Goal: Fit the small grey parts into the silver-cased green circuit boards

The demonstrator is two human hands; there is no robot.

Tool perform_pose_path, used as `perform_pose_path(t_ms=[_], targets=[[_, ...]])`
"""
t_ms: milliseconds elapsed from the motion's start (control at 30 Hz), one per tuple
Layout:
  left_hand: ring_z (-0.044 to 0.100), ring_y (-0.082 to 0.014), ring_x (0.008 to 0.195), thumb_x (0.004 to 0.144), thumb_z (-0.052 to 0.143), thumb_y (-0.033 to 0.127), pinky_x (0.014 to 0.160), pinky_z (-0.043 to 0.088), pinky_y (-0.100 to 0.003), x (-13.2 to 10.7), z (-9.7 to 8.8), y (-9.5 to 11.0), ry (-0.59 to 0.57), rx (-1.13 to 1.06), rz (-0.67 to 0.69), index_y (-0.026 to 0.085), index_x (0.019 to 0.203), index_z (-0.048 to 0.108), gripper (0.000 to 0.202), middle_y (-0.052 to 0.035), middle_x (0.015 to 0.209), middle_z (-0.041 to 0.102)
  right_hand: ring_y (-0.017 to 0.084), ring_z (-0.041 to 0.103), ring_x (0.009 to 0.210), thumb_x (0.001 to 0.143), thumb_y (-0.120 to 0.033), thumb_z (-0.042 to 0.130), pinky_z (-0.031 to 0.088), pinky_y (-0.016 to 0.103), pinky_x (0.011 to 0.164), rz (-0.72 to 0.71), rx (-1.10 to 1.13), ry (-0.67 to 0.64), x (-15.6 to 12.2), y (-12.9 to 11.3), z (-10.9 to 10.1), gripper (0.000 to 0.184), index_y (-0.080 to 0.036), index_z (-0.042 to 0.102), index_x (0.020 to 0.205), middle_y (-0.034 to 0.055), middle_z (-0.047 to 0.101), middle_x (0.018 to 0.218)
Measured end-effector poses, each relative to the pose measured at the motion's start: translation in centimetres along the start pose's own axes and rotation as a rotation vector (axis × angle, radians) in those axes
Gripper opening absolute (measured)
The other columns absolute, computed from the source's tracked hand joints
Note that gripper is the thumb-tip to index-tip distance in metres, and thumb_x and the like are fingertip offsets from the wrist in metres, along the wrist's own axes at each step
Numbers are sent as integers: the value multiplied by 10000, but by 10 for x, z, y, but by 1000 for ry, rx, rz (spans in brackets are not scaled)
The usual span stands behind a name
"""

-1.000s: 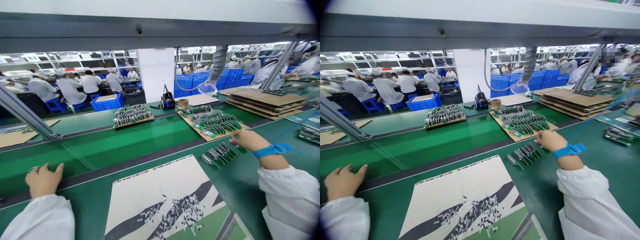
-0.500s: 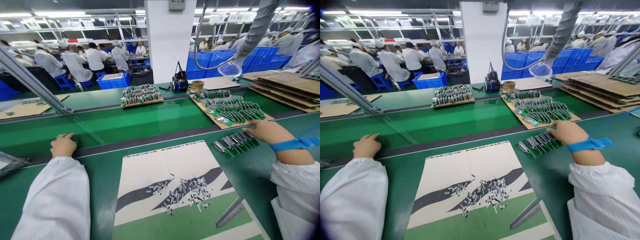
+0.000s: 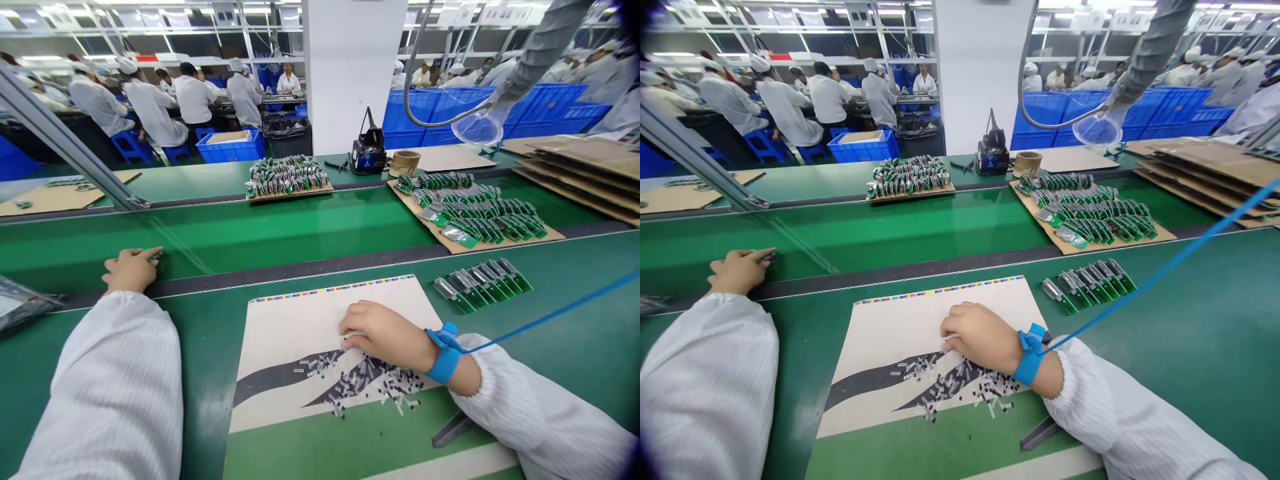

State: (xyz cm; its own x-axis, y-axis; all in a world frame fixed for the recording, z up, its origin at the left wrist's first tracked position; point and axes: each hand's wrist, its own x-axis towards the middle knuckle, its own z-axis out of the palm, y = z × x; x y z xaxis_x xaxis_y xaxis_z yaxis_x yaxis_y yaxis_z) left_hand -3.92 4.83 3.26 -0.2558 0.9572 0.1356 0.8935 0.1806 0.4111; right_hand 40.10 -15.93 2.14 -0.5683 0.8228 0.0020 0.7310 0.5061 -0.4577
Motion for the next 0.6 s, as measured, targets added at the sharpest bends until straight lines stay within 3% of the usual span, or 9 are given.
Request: perform_pose_path(t_ms=[167, 333, 467, 600], targets=[[209, -444, 1298, 857, 548, 383, 1015, 194, -633, -10, -5, 15, 5, -22, 44, 158, 967, 630, 263, -82, 1315, 451, 194, 543, 835, 832, -74, 684, 431, 324, 790, 2, 39, -6, 2, 3, 10, 157, -183, 619, 741, 20, 604, 845], [417, -325, 1203, 822, 614, 207, 1041, 253, -550, -8, -6, 19, 20, -209, 64, 123, 941, 604, 147, -76, 1104, 582, 201, 532, 844, 829, -20, 636, 437, 332, 774, 5, 95, 29, -2, -3, 7, 179, -171, 564, 766, 32, 583, 868], [432, -278, 1200, 841, 623, 239, 1037, 295, -513, -14, -5, 29, 127, -498, -4, 136, 1027, 580, 217, -75, 1155, 549, 179, 554, 754, 825, 1, 610, 448, 286, 685, 21, 166, 74, -3, -5, -1, 208, -174, 528, 748, 17, 584, 787], [583, -182, 950, 943, 491, 313, 855, 473, -388, -23, -7, 57, 152, -963, -131, 164, 1108, 486, 222, -33, 1032, 552, 158, 587, 730, 814, 18, 577, 458, 254, 647, 22, 246, 142, -4, -3, -8, 209, -182, 525, 789, 0, 609, 784]])
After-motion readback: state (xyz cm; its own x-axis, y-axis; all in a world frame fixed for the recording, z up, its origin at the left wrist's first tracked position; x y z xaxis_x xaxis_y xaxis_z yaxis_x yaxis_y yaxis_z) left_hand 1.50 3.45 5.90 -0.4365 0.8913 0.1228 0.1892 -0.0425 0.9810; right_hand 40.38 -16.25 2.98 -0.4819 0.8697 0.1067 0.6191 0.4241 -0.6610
